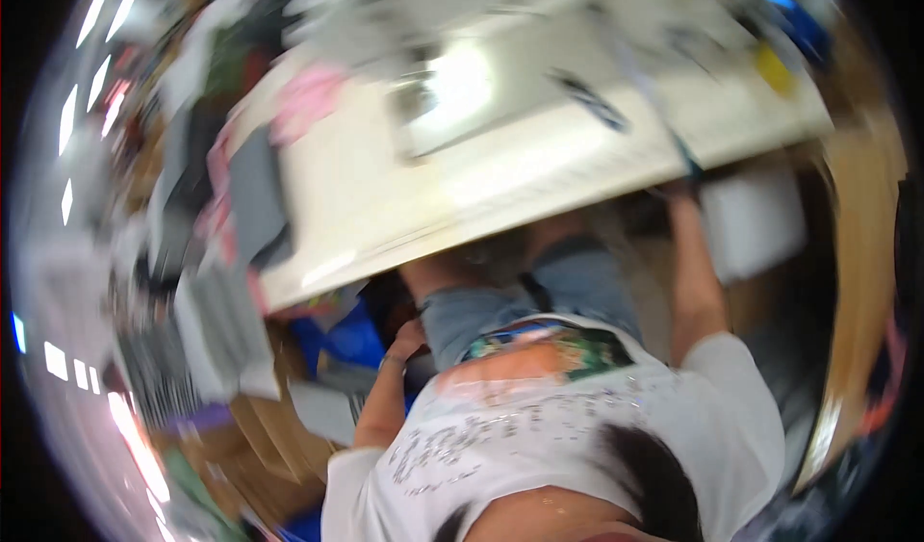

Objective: Sorting grey fabric panels and sewing them together at a workstation.

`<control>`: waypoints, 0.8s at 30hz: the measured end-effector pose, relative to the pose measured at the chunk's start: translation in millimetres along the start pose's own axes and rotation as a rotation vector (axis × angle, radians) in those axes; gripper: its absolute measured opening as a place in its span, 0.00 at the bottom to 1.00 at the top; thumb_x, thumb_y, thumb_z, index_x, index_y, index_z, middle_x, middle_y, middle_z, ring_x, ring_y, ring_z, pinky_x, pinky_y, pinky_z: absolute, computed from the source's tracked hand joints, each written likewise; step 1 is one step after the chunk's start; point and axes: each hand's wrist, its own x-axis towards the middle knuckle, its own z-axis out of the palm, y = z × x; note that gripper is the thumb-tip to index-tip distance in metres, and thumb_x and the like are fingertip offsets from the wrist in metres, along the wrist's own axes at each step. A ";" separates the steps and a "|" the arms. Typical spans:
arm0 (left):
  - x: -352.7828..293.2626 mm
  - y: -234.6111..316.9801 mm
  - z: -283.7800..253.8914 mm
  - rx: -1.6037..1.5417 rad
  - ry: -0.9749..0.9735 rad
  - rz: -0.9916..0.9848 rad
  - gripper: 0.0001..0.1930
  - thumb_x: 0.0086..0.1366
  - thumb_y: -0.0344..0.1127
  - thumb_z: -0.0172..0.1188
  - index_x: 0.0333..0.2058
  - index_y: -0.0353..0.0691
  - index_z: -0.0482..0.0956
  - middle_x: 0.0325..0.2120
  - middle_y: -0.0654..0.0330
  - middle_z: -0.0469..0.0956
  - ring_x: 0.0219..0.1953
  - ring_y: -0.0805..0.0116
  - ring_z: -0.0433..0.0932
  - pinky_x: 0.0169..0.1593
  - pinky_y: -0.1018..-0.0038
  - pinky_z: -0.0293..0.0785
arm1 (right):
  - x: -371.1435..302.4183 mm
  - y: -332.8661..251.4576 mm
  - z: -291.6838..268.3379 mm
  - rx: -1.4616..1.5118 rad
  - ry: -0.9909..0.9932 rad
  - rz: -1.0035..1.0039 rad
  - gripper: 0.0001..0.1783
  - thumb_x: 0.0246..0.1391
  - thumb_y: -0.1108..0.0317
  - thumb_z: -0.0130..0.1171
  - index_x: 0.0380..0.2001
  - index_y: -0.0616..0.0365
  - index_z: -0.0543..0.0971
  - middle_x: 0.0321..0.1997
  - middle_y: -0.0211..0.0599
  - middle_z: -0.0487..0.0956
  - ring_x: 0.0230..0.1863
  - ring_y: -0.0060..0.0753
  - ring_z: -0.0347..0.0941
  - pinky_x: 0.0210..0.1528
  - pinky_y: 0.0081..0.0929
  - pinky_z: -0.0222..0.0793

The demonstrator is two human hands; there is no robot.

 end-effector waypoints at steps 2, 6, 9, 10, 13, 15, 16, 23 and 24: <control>-0.1 -34.3 12.1 0.273 0.021 0.067 0.12 0.54 0.40 0.53 0.31 0.39 0.79 0.27 0.46 0.77 0.35 0.49 0.76 0.40 0.60 0.71 | 76.2 -50.4 40.8 0.202 0.003 -0.180 0.17 0.55 0.61 0.43 0.43 0.54 0.75 0.47 0.42 0.75 0.47 0.38 0.71 0.49 0.35 0.67; -41.8 82.9 -12.1 0.442 0.149 0.123 0.13 0.55 0.40 0.50 0.27 0.38 0.79 0.27 0.44 0.76 0.34 0.46 0.75 0.39 0.59 0.71 | 60.5 -89.1 11.8 0.380 -0.040 -0.362 0.16 0.55 0.62 0.43 0.43 0.54 0.75 0.46 0.42 0.75 0.45 0.39 0.72 0.47 0.36 0.67; -70.4 140.2 -43.4 0.530 0.129 0.116 0.12 0.56 0.39 0.52 0.31 0.36 0.79 0.25 0.47 0.78 0.29 0.53 0.78 0.36 0.64 0.73 | 41.2 -126.3 0.3 0.440 -0.121 -0.446 0.16 0.54 0.62 0.44 0.42 0.54 0.75 0.45 0.43 0.75 0.44 0.40 0.72 0.46 0.36 0.68; -81.3 134.9 -45.3 0.407 0.165 0.132 0.13 0.57 0.40 0.53 0.30 0.37 0.79 0.22 0.52 0.79 0.26 0.59 0.79 0.31 0.68 0.74 | 42.5 -141.0 -4.2 0.472 -0.156 -0.482 0.16 0.54 0.63 0.44 0.42 0.54 0.75 0.44 0.43 0.75 0.44 0.40 0.72 0.45 0.36 0.68; -103.8 241.5 -74.6 0.198 -0.262 -0.009 0.14 0.58 0.43 0.55 0.28 0.37 0.79 0.19 0.62 0.77 0.24 0.74 0.77 0.23 0.77 0.70 | 41.1 -141.5 -13.5 0.464 -0.254 -0.477 0.15 0.54 0.63 0.44 0.42 0.55 0.75 0.44 0.43 0.75 0.43 0.41 0.72 0.44 0.36 0.68; -118.9 308.9 -90.9 0.119 -0.463 0.193 0.13 0.58 0.41 0.57 0.26 0.35 0.77 0.18 0.64 0.76 0.23 0.78 0.76 0.21 0.80 0.68 | 36.5 -156.7 -20.3 0.440 -0.322 -0.461 0.15 0.53 0.64 0.44 0.41 0.55 0.75 0.43 0.43 0.75 0.42 0.42 0.72 0.43 0.37 0.68; -124.0 336.2 -98.8 0.058 -0.571 0.336 0.12 0.58 0.39 0.57 0.25 0.34 0.76 0.18 0.64 0.75 0.23 0.79 0.75 0.22 0.81 0.68 | 29.6 -156.0 -22.9 0.426 -0.362 -0.449 0.15 0.53 0.64 0.44 0.41 0.55 0.75 0.43 0.43 0.75 0.41 0.42 0.72 0.43 0.37 0.68; -80.1 401.7 -202.2 0.053 -0.184 0.623 0.11 0.59 0.35 0.57 0.22 0.34 0.74 0.17 0.65 0.73 0.21 0.80 0.72 0.25 0.81 0.67 | -2.1 -135.2 -24.4 0.259 -0.638 -0.350 0.14 0.52 0.65 0.45 0.40 0.56 0.75 0.41 0.44 0.75 0.39 0.44 0.72 0.39 0.37 0.69; -72.8 398.3 -212.7 0.059 -0.023 0.588 0.12 0.59 0.36 0.57 0.22 0.34 0.73 0.18 0.65 0.73 0.22 0.80 0.73 0.26 0.81 0.67 | -7.8 -128.3 -25.0 0.227 -0.669 -0.336 0.14 0.52 0.65 0.45 0.40 0.56 0.75 0.40 0.44 0.75 0.38 0.45 0.73 0.39 0.38 0.69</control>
